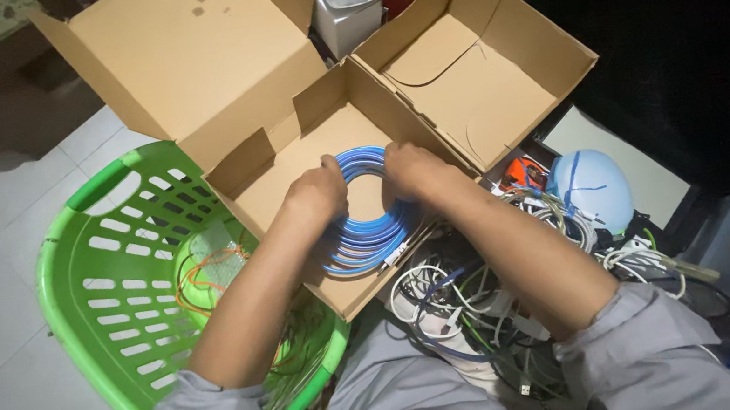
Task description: The person untangles and organizes various cables and wires on the floor. They separate different types of cables, coil them neatly, and place them into cardboard boxes.
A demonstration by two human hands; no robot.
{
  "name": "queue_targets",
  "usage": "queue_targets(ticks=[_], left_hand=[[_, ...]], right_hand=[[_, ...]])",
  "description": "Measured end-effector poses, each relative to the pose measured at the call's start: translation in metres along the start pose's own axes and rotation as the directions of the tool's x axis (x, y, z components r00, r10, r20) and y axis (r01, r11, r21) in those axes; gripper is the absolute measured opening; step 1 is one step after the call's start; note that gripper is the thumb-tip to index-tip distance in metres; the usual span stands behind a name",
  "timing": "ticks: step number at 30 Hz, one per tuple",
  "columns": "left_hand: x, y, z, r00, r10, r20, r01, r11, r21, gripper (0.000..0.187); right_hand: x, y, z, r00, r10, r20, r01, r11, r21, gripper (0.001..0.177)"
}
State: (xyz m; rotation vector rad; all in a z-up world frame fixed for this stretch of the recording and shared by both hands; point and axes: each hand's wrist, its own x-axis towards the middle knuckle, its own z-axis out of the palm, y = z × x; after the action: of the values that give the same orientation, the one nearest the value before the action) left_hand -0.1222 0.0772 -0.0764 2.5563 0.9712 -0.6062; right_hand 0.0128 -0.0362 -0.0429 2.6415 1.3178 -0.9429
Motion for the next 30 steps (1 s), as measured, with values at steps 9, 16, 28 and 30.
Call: queue_targets(ticks=[9, 16, 28, 30], left_hand=[[-0.045, 0.019, -0.001, 0.985, 0.135, -0.105, -0.119, 0.982, 0.15, 0.082], [-0.125, 0.068, -0.032, 0.711, 0.58, -0.398, -0.53, 0.814, 0.239, 0.035], [-0.189, 0.158, -0.013, 0.278, 0.765, -0.58, -0.882, 0.443, 0.162, 0.022], [-0.184, 0.172, 0.0, 0.262, 0.744, -0.615, -0.876, 0.451, 0.172, 0.026]], right_hand=[[-0.061, 0.011, -0.031, 0.954, -0.29, -0.077, 0.279, 0.952, -0.127, 0.045], [-0.151, 0.064, -0.058, 0.754, -0.479, -0.449, 0.495, 0.864, -0.091, 0.042], [-0.316, 0.158, -0.009, 0.594, -0.088, -0.8, 0.165, 0.986, 0.014, 0.021], [-0.327, 0.158, 0.017, 0.571, -0.016, -0.821, 0.12, 0.991, 0.064, 0.017]])
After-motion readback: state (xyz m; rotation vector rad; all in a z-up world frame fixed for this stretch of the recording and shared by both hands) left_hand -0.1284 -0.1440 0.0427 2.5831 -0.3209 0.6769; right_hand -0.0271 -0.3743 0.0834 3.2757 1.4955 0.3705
